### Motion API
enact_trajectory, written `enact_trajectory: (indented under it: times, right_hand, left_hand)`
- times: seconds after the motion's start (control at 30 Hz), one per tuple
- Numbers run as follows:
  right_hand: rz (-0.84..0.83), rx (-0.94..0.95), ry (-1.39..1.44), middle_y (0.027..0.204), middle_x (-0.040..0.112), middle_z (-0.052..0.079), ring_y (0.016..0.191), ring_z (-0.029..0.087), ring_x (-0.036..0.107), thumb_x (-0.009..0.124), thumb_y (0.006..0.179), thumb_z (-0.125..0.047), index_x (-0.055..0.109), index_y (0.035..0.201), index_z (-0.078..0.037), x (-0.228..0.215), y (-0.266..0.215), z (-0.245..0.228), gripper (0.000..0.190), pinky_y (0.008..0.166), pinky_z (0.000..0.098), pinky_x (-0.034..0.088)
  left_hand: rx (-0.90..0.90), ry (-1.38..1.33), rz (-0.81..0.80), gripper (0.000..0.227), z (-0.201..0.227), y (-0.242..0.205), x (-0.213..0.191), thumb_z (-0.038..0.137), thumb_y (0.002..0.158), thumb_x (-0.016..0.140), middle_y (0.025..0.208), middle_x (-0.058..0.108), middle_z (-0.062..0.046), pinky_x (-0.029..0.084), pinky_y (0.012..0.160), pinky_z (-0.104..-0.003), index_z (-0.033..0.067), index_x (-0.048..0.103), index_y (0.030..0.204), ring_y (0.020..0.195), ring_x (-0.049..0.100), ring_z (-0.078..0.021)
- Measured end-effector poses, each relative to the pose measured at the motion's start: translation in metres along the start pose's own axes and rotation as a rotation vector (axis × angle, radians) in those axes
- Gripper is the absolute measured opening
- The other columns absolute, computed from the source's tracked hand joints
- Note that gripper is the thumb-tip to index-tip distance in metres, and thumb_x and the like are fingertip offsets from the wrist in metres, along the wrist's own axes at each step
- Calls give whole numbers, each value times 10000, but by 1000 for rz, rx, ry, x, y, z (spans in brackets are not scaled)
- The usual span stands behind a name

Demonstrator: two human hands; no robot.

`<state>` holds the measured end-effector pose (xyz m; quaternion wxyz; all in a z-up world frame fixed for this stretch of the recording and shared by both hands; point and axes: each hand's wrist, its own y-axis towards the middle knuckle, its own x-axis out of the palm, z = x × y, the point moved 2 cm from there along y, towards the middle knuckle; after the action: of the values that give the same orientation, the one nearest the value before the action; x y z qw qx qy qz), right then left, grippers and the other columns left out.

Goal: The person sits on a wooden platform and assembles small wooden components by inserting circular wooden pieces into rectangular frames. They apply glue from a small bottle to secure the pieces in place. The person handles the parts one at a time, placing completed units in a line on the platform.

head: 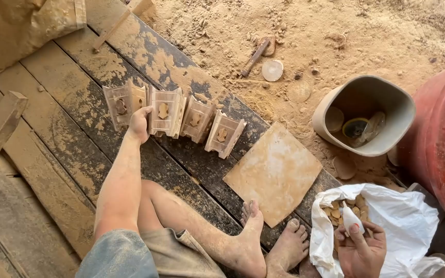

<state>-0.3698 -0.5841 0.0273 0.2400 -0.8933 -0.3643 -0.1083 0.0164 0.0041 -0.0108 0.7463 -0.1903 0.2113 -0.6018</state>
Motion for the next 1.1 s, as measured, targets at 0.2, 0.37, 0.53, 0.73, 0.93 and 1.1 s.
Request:
enact_trajectory:
  times: [0.2,0.37,0.53,0.73,0.93,1.1]
  right_hand:
    - [-80,-1,29,949,620,169,760,286,602,680,926,-1,572,1142,-153,-3,10,11,285,620,365,438]
    - [-126,-12,64,944,668,158,778,301,639,682,921,-1,602,1141,-148,-2,8,12,276,630,378,439]
    - [-122,11,54,945,657,184,823,320,670,687,920,-1,596,1124,-133,-1,6,18,260,641,380,465]
    - [-142,-16,85,941,663,244,738,311,664,716,897,-22,651,1109,-141,-6,10,22,251,619,380,451]
    - [-50,-16,14,1141,631,279,810,359,626,712,887,-23,606,1106,-124,-13,8,25,263,610,371,447]
    - [-61,-50,-21,1116,532,349,838,310,538,711,920,-73,550,1181,-138,-20,16,35,313,587,345,381]
  left_hand:
    - [-86,-78,-16,483,12,16,9,348,992,371,1481,567,-65,398,1139,-376,123,580,1365,1366,524,-228]
    - [-26,115,-8,564,14,31,1,235,971,312,1681,257,-83,72,1254,-522,48,454,1484,1563,169,-244]
    - [-26,175,-49,522,23,19,2,179,1006,353,1675,271,-101,88,1260,-496,12,432,1493,1561,183,-241]
    - [22,202,-71,489,47,-10,14,161,997,386,1595,429,-122,148,1262,-487,-30,494,1434,1518,324,-235]
    - [127,401,154,475,72,-44,23,128,916,602,1441,597,-103,417,1159,-403,41,598,1383,1320,567,-247]
    - [198,441,62,477,93,-89,44,64,917,515,1108,703,-61,469,632,-204,121,578,1387,709,556,-86]
